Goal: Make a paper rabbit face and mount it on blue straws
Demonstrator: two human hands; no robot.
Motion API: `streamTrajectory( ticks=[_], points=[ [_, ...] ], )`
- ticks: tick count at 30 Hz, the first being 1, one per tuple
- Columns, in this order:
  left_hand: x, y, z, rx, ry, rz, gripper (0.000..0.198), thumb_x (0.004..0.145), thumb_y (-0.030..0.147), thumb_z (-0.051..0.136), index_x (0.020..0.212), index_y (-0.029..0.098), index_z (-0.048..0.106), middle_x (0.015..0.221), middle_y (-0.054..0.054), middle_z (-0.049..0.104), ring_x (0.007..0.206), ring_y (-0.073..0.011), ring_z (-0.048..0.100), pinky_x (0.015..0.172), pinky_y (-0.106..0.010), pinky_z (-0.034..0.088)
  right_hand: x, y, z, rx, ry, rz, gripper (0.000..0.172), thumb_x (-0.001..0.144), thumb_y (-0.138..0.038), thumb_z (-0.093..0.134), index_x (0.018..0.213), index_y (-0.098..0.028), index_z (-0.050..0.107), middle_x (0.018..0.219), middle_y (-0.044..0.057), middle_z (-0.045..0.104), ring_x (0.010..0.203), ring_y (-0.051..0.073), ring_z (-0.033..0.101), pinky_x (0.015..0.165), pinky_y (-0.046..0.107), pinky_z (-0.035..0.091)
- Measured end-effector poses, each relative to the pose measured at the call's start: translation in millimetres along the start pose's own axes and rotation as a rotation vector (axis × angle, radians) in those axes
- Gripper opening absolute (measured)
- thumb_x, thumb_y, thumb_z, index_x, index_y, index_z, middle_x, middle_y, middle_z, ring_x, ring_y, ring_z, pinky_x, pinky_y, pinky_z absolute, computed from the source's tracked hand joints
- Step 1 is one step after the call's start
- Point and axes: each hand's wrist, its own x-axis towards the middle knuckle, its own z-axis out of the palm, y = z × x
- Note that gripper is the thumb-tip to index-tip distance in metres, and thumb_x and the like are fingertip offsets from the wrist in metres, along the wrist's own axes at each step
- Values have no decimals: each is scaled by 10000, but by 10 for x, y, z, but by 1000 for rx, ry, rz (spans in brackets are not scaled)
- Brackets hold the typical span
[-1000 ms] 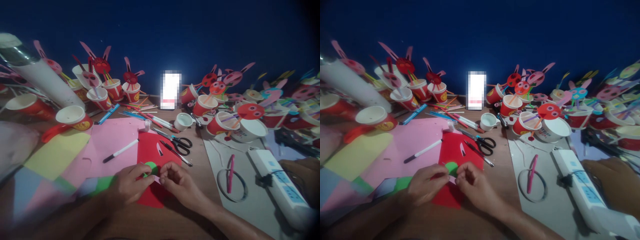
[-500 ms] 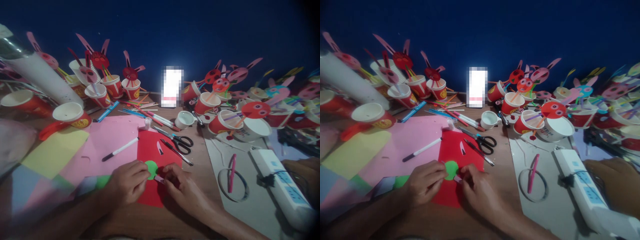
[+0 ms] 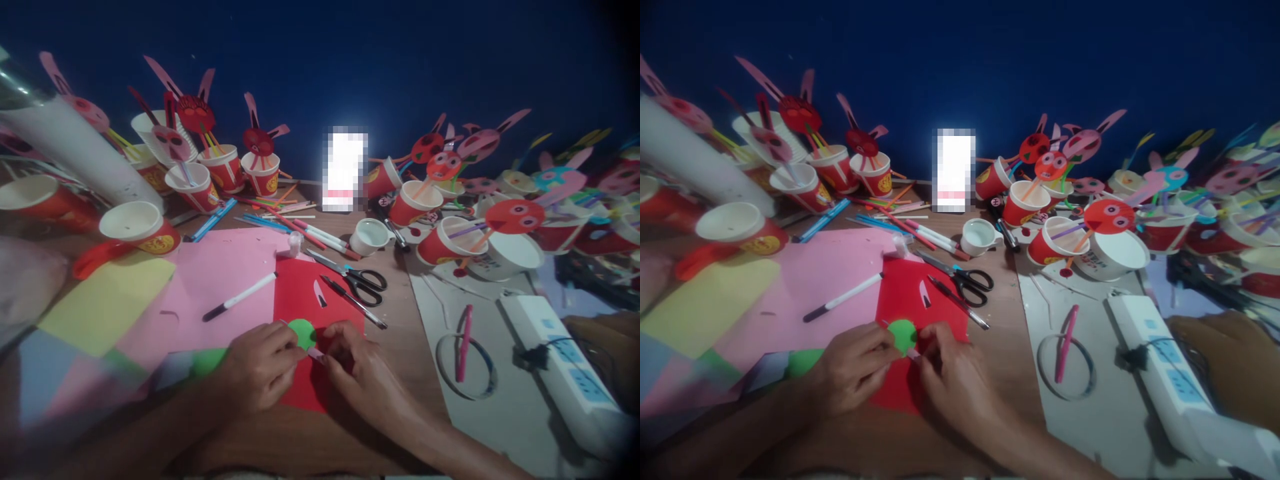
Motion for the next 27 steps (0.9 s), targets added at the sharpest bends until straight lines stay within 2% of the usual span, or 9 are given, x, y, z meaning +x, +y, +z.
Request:
streamTrajectory(
  ticks=[12, 20, 27],
  points=[
    [-7, -31, 50, -10, -21, -1, 309, 821, 52, 450, 1020, 182, 649, 827, -63, 571, 738, -177, 495, 626, -298, 383, 5, 30, 11, -103, -3, -27, 235, 856, -144, 477, 1078, -223, 484, 826, 3, 682, 736, 179, 649, 674, 291, 445],
    [0, -32, 49, 48, -31, 37, 275, 844, 102, 442, 1022, 176, 638, 836, -59, 566, 728, -174, 494, 603, -295, 389, 5, 23, 34, -117, 13, -44, 230, 853, -139, 471, 1070, -212, 486, 838, 15, 693, 734, 177, 656, 665, 283, 448],
    [14, -31, 39, 88, -86, 56, 240, 858, 124, 480, 1047, 170, 622, 864, -63, 570, 751, -188, 485, 631, -316, 378, 0, 40, 41, -136, 18, -43, 236, 849, -143, 476, 1074, -215, 491, 820, 13, 692, 729, 179, 663, 669, 284, 452]
  ],
)
